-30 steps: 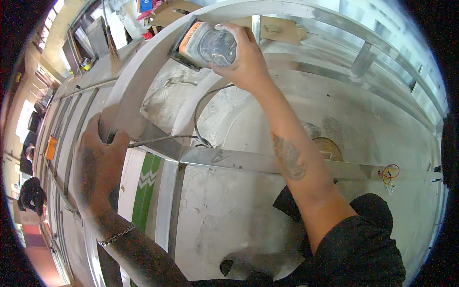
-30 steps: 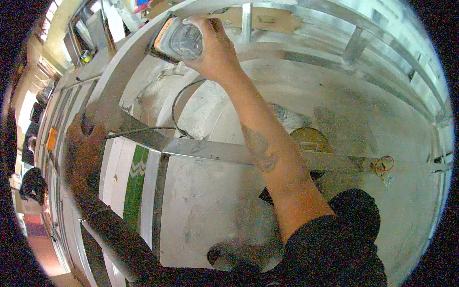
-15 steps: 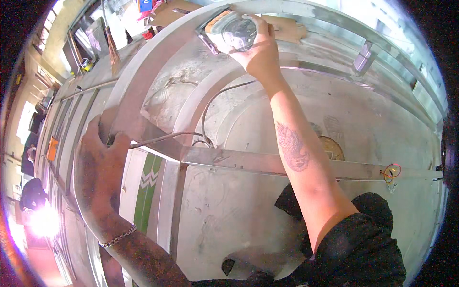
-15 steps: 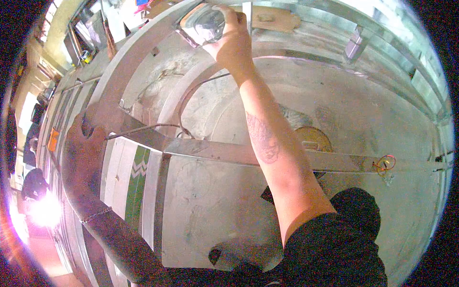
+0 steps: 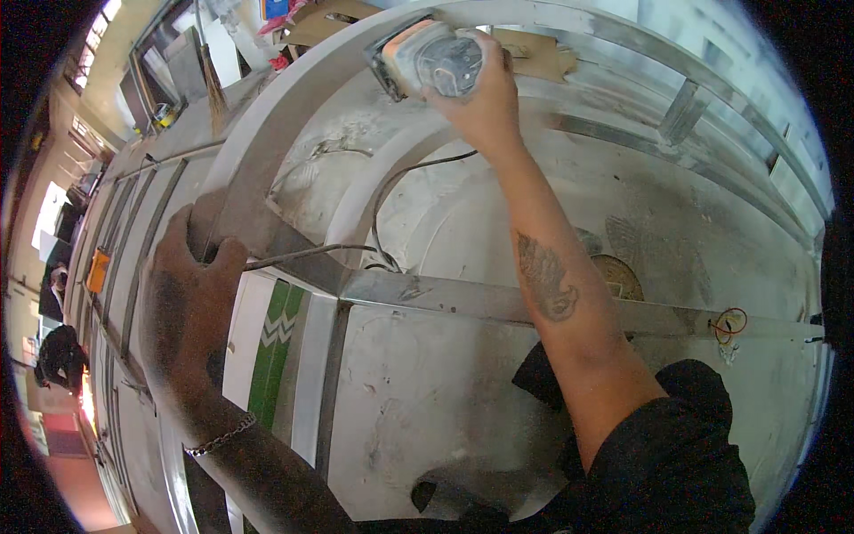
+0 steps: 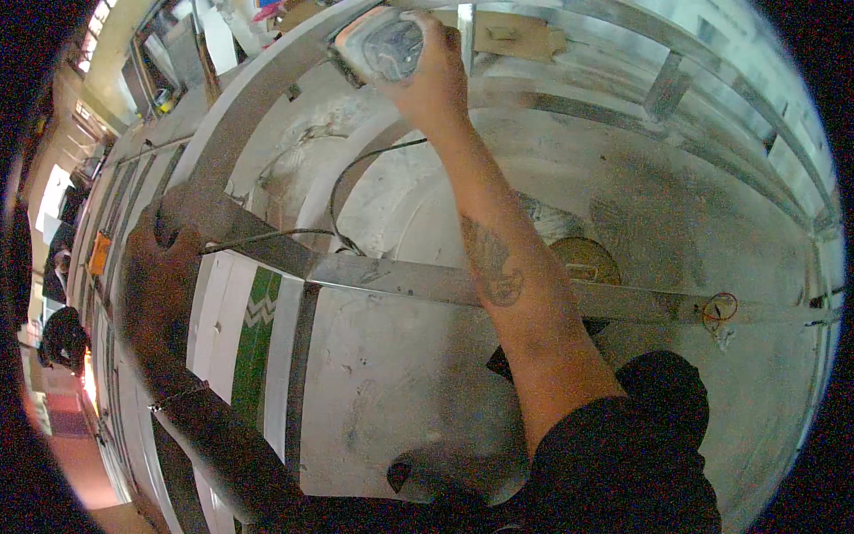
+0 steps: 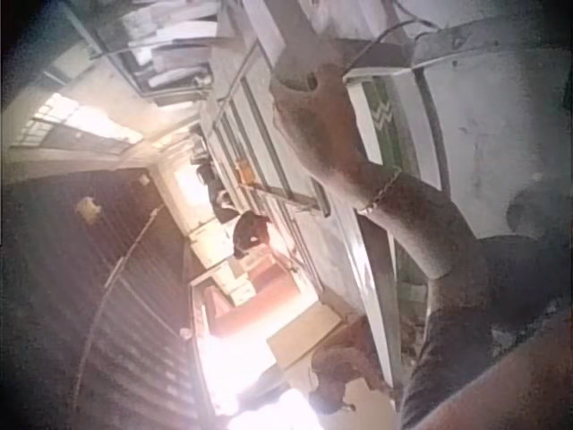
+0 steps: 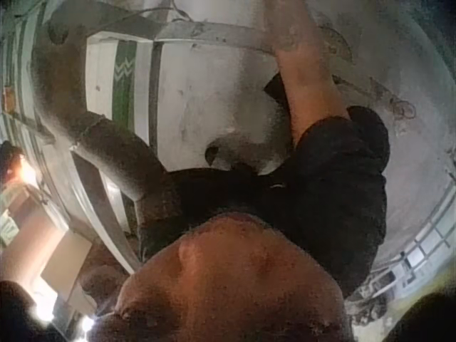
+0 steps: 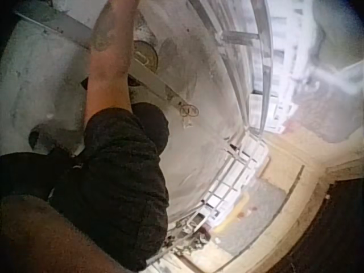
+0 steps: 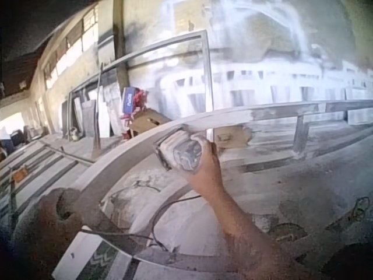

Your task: The person sands a curved frame structure using an electric palm sander.

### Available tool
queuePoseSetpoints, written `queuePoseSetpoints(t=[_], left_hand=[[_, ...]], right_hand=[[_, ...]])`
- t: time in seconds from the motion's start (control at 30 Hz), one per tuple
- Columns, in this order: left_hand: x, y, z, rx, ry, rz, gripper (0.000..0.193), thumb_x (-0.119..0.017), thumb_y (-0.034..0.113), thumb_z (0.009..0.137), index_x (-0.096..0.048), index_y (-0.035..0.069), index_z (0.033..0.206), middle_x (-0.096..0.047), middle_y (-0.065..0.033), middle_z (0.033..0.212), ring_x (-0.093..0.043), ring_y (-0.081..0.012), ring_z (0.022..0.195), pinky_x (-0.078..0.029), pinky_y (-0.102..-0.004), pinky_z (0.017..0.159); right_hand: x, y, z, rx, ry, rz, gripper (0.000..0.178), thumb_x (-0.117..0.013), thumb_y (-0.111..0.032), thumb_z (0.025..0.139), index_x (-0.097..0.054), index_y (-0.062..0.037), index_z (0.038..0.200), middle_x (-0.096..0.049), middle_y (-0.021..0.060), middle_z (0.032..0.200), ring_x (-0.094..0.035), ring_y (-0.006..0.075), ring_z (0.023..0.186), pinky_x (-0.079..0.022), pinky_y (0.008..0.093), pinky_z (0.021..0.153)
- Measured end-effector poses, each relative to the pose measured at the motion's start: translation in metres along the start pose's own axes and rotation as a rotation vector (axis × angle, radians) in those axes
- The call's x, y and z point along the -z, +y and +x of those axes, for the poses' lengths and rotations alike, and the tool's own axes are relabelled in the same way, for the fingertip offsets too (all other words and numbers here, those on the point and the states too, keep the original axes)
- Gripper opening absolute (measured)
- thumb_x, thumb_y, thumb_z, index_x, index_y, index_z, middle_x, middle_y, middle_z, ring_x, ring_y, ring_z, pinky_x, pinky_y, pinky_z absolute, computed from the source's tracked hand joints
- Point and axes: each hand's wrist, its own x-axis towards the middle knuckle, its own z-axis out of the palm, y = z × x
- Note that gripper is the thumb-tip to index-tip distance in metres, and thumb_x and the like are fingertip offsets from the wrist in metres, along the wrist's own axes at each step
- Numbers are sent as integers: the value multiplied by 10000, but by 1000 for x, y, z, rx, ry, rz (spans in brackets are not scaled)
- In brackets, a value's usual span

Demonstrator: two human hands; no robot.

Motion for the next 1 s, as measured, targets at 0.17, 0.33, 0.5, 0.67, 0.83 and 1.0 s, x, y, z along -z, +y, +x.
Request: queuePoseSetpoints(t=[0.17,0.33,0.5,0.67,0.83,1.0], left_hand=[[-3,5,0,-2,-18,-91,637,-645,318,845,-601,-11,1389,-686,-293,1271,-669,-423,1200,-488,-491,1076],[-5,0,2,-22,17,-107,625,-642,314,846,-609,-18,1374,-696,-286,1256,-675,-426,1188,-497,-491,1060],[-16,0,8,-39,-15,-160,627,-638,311,852,-602,-8,1390,-693,-280,1270,-669,-419,1200,-487,-491,1070],[-4,0,2,-28,5,-117,620,-643,312,857,-606,-3,1389,-691,-279,1279,-668,-416,1207,-488,-485,1069],[-7,0,4,-16,-25,-172,623,-654,309,857,-600,1,1397,-687,-279,1286,-662,-413,1219,-487,-483,1074],[-5,1,5,25,-37,-86,627,-657,312,860,-596,1,1400,-693,-276,1278,-666,-421,1211,-494,-487,1068]], right_hand=[[7,-20,-6,-34,-116,63,877,-948,-186,638,-524,-123,1404,-604,198,1280,-596,400,1218,-516,476,1034],[7,-31,-9,40,-164,142,875,-948,-180,626,-528,-136,1393,-597,210,1291,-582,426,1236,-520,490,1041],[13,-32,-15,41,-239,139,875,-939,-199,670,-509,-113,1427,-583,187,1335,-603,388,1229,-502,462,1058],[12,-52,-15,44,-264,200,875,-934,-156,644,-519,-135,1414,-582,191,1323,-589,410,1246,-511,475,1053],[15,-61,-20,44,-299,221,872,-921,-91,613,-542,-168,1394,-581,184,1317,-574,426,1264,-521,481,1053],[13,-59,-19,65,-276,220,876,-918,-65,602,-545,-157,1390,-580,185,1319,-587,429,1252,-532,481,1039]])
